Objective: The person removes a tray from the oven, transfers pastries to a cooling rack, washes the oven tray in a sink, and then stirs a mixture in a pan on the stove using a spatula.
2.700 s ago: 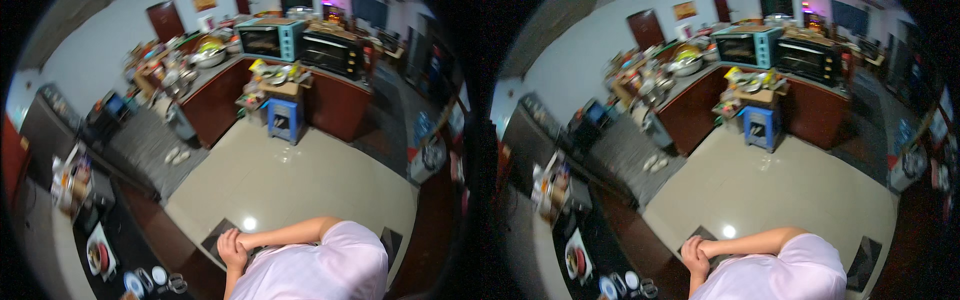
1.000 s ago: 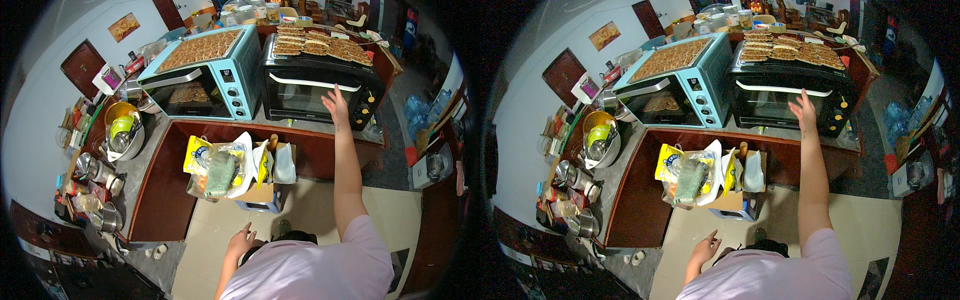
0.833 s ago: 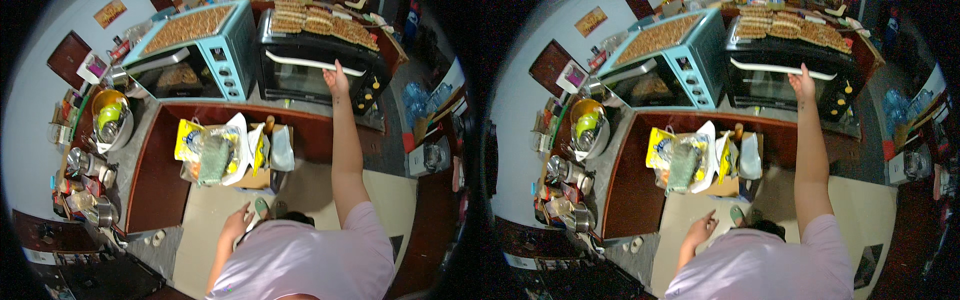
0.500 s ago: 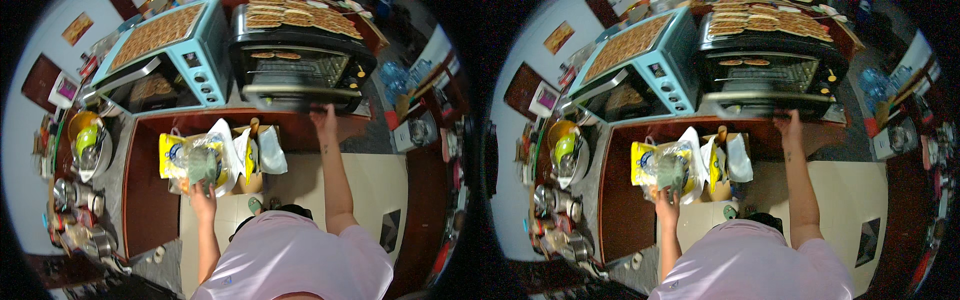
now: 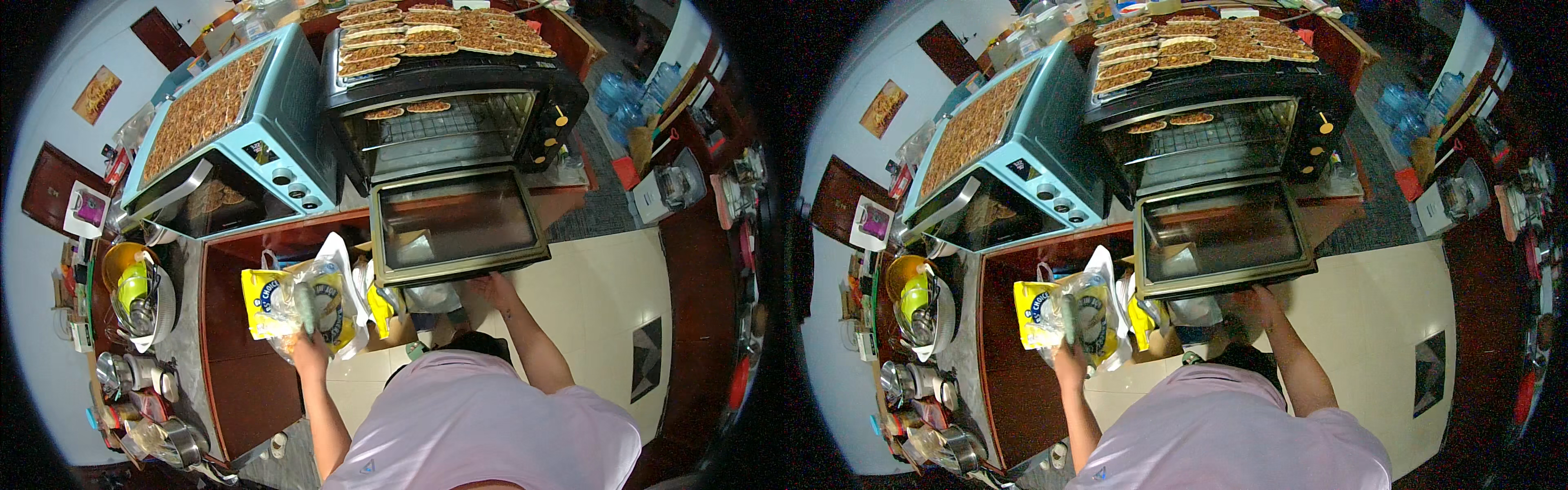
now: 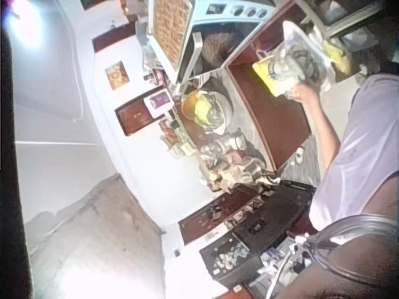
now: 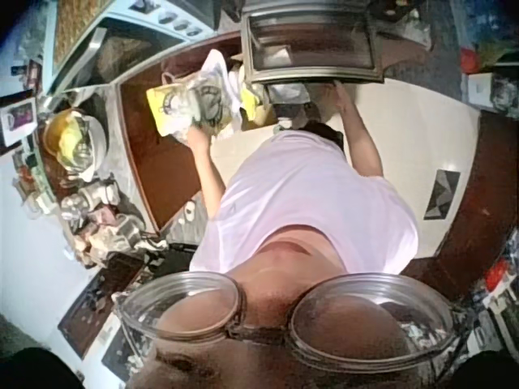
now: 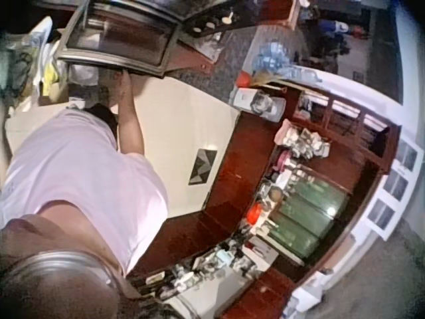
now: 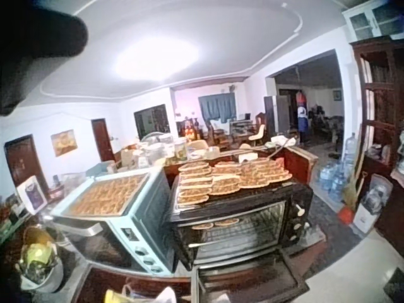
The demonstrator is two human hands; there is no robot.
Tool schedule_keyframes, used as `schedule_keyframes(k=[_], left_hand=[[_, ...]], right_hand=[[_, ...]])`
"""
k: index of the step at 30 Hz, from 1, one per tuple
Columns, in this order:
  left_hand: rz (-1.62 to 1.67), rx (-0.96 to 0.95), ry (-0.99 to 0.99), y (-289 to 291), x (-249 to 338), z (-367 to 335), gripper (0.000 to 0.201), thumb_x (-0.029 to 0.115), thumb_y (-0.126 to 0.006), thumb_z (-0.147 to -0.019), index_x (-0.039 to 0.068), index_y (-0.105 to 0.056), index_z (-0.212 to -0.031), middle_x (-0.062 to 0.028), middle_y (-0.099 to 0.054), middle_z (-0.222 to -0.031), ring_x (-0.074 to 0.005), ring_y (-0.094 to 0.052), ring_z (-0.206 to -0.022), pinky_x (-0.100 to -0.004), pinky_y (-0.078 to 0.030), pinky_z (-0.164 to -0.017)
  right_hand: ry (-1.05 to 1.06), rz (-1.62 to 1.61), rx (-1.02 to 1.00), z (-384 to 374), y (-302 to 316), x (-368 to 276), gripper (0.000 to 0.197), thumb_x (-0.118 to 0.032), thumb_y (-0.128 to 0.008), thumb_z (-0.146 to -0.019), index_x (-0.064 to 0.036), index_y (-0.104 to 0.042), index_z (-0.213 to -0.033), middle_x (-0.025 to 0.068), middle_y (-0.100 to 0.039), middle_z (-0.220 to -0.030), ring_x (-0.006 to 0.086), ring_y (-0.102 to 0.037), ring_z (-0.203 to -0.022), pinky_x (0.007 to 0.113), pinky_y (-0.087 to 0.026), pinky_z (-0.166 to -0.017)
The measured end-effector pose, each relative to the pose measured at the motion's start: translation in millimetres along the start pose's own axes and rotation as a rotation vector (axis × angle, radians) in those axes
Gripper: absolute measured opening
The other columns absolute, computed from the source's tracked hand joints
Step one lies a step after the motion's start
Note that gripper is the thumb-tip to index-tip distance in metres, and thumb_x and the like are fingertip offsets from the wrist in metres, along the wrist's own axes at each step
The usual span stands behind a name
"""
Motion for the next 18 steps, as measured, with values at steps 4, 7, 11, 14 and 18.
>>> schedule_keyframes(k=[4, 7, 11, 14, 18], left_hand=[[0.325, 0.057, 0.013, 37, 43, 10, 0.028, 0.014, -0.051, -0.092, -0.003, -0.058, -0.113, -0.0225, -0.065, -0.095, -0.0315, -0.064, -0.086, -0.0375, -0.048, -0.079], [0.627, -0.136, 0.093, 37, 104, 7, 0.027, 0.017, -0.049, -0.096, -0.003, -0.058, -0.111, -0.0113, -0.065, -0.093, -0.0166, -0.057, -0.087, -0.0312, -0.045, -0.081], [0.602, -0.515, -0.132, 3, 186, -2, 0.029, 0.021, -0.051, -0.094, -0.003, -0.059, -0.109, -0.0068, -0.064, -0.088, -0.0137, -0.055, -0.083, -0.0311, -0.045, -0.076], [0.528, -0.746, -0.332, -35, 245, -9, 0.031, 0.024, -0.052, -0.093, -0.003, -0.059, -0.107, -0.0072, -0.064, -0.085, -0.0151, -0.056, -0.081, -0.0317, -0.045, -0.075], [0.536, -0.74, -0.257, -63, 286, -24, 0.044, 0.037, -0.049, -0.097, 0.0, -0.057, -0.119, -0.0068, -0.063, -0.103, -0.0146, -0.055, -0.096, -0.028, -0.044, -0.082]], right_hand=[[-0.275, 0.422, -0.293, 46, -55, -19, 0.047, -0.036, -0.049, -0.096, 0.001, -0.053, -0.125, 0.0173, -0.06, -0.12, 0.0248, -0.059, -0.108, 0.036, -0.048, -0.091], [-0.435, 0.965, -0.399, 81, -124, -71, 0.049, -0.04, -0.049, -0.096, -0.0005, -0.054, -0.125, 0.012, -0.058, -0.125, 0.019, -0.058, -0.11, 0.032, -0.047, -0.092], [0.094, 0.658, -0.389, 67, -202, -97, 0.05, -0.043, -0.053, -0.094, -0.0012, -0.059, -0.12, 0.0086, -0.065, -0.111, 0.0168, -0.06, -0.1, 0.031, -0.046, -0.091], [0.117, 0.545, -0.357, 43, -231, -84, 0.049, -0.043, -0.051, -0.095, -0.0017, -0.057, -0.121, 0.0063, -0.062, -0.112, 0.0154, -0.057, -0.1, 0.031, -0.044, -0.088], [0.064, 0.203, -0.084, 17, -208, -82, 0.054, -0.048, -0.048, -0.095, -0.0022, -0.057, -0.122, 0.0085, -0.06, -0.117, 0.0174, -0.055, -0.103, 0.033, -0.044, -0.088]])
Point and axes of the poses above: each hand's wrist, its own z-axis away from the middle knuckle, its own y-axis out of the back of the hand, x = y × z, the point moved 5 cm from there along -z, towards the middle knuckle
